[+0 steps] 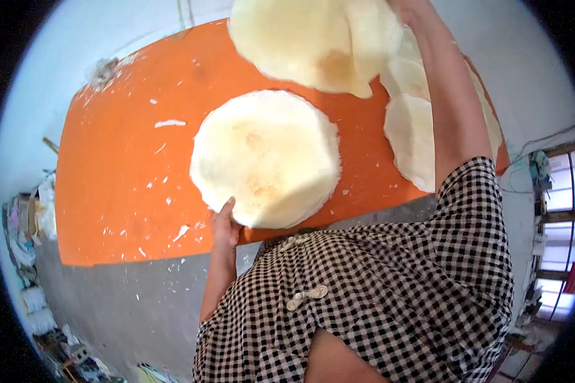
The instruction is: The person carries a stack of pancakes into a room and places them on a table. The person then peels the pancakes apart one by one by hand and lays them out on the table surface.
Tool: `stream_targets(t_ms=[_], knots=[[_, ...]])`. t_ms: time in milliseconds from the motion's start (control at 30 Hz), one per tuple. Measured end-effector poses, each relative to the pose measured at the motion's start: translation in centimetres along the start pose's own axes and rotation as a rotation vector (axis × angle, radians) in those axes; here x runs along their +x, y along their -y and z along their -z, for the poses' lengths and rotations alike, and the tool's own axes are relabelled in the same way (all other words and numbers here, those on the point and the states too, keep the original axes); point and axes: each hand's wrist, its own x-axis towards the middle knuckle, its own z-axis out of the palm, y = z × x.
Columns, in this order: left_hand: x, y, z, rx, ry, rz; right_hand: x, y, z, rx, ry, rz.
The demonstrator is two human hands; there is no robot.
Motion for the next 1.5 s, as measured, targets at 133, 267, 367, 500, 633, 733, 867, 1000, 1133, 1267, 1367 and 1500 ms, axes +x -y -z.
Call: stream_targets(t_ms=[133,267,367,500,633,733,867,1000,1133,1267,1367,1500], knots=[[-1.6,-0.9,0.8,-0.039,-0.074,-0.031,0.5,-9.7,5.4,0.816,-0.297,-0.71],[-0.9,-0.4,2.0,-0.1,-0.005,0.027,-10.6,-13.6,-0.1,1.011,-0.642,-0.963],[-1.2,-0.4,1.1,-0.125,0.035,0.018,-19.2,-15.1,-8.6,1.092,-0.637,-1.457],[-1.3,0.0,1.3,-0.048,0.029,-0.017,-21.1,-8.6,-8.6,1.138,-0.608,-1.704],[-0.6,0.1,1.2,-0.062,0.048,0.009,-20.6,-10.6,-8.4,1.287,-0.635,-1.592],[0.0,0.6,1.5,-0.055,0.087,0.019,-20.1,-11.5,-8.8,1.153,-0.624,-1.704],[0.4,0.5,0.5,-0.096,0.117,0.005,-20.7,-18.8,-9.0,0.644,-0.545,-1.532],[0.4,0.8,1.4,-0.058,0.044,0.009,-12.7,-14.2,-1.6,0.234,-0.347,-0.944],[-2.5,-0.4,1.2,0.397,-0.3,-0.44,-4.0,-5.5,2.6,0.094,-0.132,-0.402],[-4.0,-3.5,0.1,0.376,-0.128,-0.396,-2.1,4.4,0.7,-0.158,0.099,-0.144],[-3.5,-4.1,-2.1,-0.001,0.197,-0.162,-6.9,12.5,-4.1,-0.199,0.291,-0.01],[-2.3,-3.0,-1.7,-0.317,0.374,0.036,-17.6,20.5,-11.6,0.035,0.516,0.043]])
